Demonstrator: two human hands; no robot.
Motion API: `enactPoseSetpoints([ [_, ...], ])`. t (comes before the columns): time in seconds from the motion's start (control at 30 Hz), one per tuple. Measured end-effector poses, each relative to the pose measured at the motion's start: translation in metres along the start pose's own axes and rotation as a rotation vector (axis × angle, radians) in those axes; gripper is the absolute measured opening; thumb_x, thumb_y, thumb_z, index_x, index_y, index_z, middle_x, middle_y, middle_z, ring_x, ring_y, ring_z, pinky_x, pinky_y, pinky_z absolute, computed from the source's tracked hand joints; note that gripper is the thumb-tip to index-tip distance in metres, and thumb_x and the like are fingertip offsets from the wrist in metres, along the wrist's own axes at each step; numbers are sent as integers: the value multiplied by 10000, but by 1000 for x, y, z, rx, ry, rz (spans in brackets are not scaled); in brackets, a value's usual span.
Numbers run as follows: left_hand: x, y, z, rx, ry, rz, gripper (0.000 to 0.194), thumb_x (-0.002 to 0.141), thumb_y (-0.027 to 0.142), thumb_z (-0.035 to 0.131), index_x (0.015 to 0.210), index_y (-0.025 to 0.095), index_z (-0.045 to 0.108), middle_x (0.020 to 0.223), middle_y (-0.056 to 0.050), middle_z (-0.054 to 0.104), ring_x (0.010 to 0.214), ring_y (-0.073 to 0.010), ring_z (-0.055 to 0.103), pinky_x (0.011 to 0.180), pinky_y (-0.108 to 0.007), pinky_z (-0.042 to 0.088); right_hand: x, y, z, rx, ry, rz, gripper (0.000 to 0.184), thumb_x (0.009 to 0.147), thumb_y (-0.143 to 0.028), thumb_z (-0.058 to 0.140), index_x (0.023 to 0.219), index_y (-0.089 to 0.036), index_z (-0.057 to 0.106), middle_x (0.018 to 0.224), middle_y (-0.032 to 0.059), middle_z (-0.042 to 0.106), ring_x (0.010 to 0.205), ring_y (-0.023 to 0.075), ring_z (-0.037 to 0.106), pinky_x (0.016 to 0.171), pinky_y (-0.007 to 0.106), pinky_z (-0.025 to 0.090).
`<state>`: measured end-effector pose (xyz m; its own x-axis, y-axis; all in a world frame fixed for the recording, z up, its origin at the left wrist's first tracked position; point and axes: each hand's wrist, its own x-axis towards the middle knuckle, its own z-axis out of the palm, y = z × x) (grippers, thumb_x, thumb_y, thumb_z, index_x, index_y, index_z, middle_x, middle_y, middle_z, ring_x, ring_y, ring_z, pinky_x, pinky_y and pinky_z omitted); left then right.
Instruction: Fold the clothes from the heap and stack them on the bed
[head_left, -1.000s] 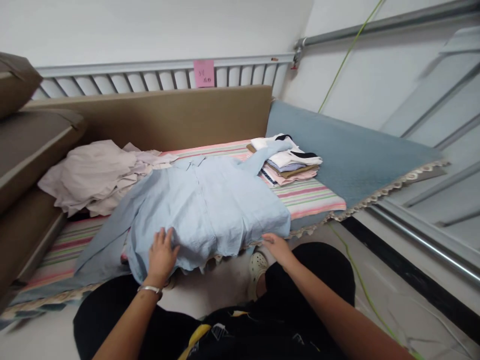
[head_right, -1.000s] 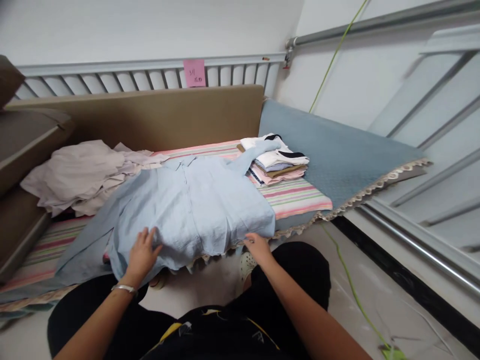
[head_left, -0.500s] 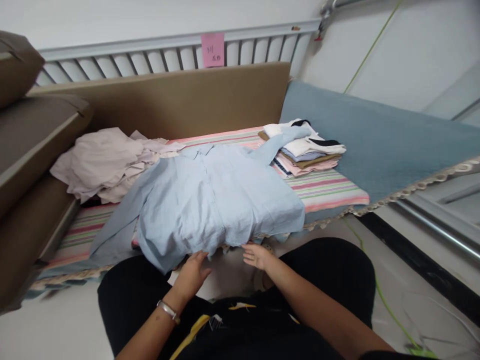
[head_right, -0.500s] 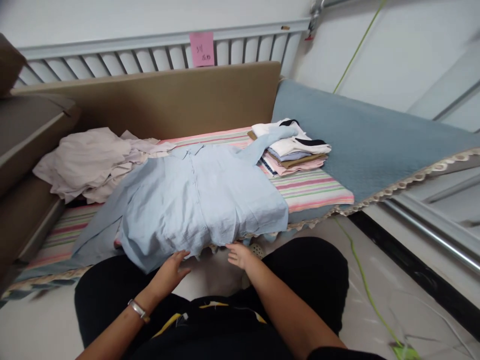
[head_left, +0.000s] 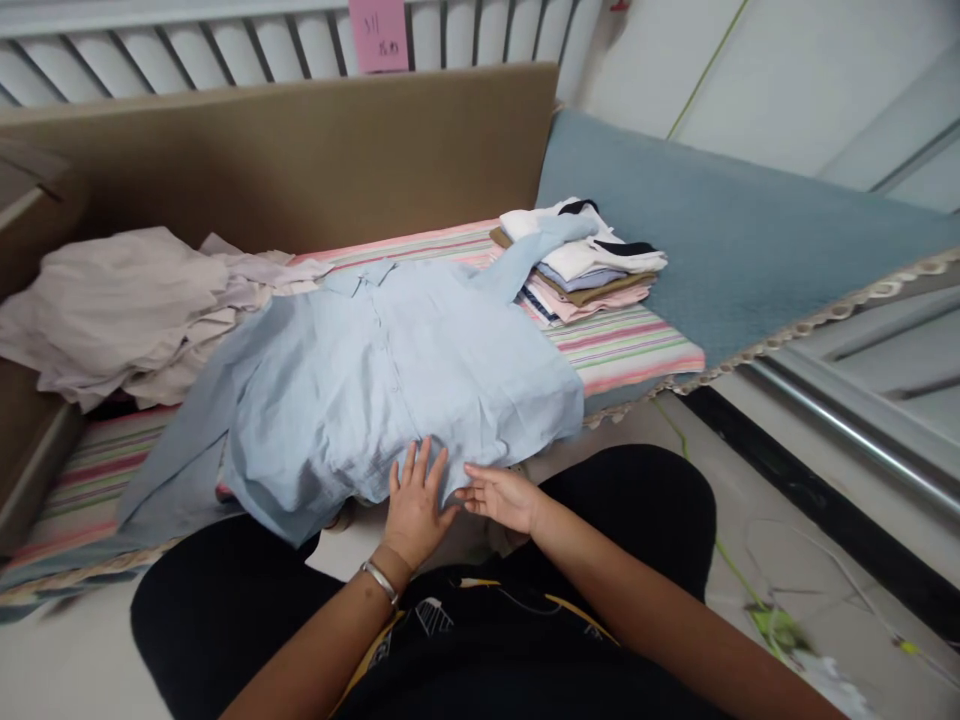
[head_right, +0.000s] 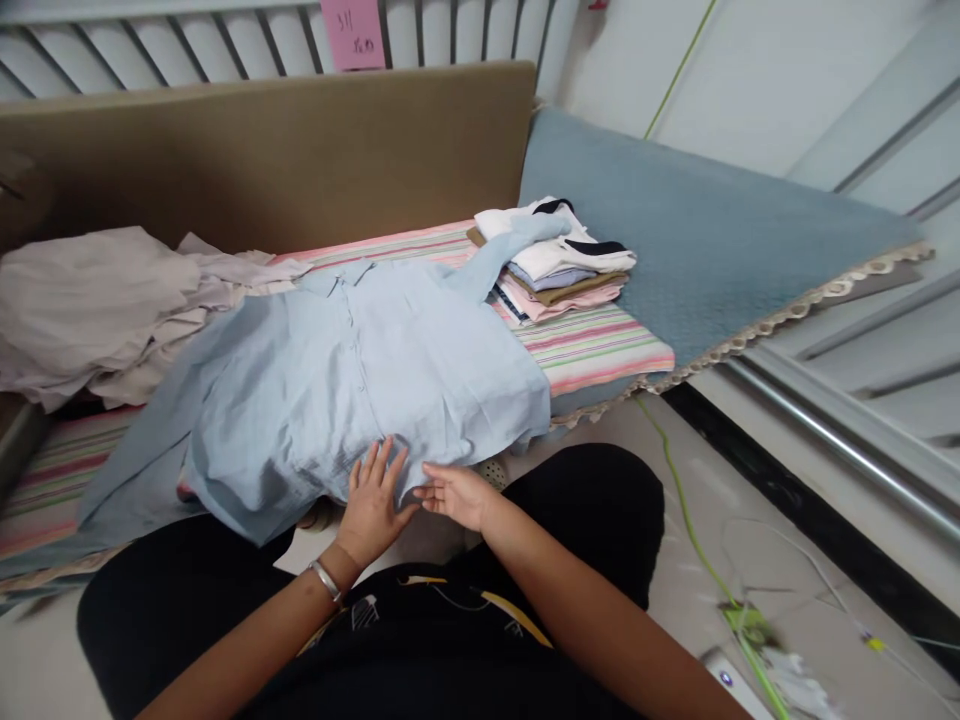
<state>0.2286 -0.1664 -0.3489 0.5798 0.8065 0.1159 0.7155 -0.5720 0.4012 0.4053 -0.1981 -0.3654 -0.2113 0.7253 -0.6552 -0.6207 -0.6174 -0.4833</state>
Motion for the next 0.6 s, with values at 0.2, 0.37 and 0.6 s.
enactPoseSetpoints([
  [0.2,48,-10,-49,-426,-28,-151,399,748,117,407,1063,157,650,1097,-79,677,1065,-211,572,993,-384,392,-27,-25,8,-234,-112,-285,265,660,-293,738,890,-191,657,1087,63,663,965,183,614,752,277,481],
  [0.37,72,-7,-108,-685,-124,-263,357,748,295,465,973,122,682,837,-41,707,822,-195,611,813,-325,473,2,-7,13,-723,197,-313,303,616,-183,726,910,-247,693,927,20,692,934,227,614,848,360,460],
  [0.6,49,13,-120,-695,-159,-175,336,709,203,438,911,150,701,835,-25,713,853,-195,611,839,-308,454,39,-1,43,-680,291,-277,187,778,-254,644,956,-201,625,926,44,639,933,226,596,826,367,469],
])
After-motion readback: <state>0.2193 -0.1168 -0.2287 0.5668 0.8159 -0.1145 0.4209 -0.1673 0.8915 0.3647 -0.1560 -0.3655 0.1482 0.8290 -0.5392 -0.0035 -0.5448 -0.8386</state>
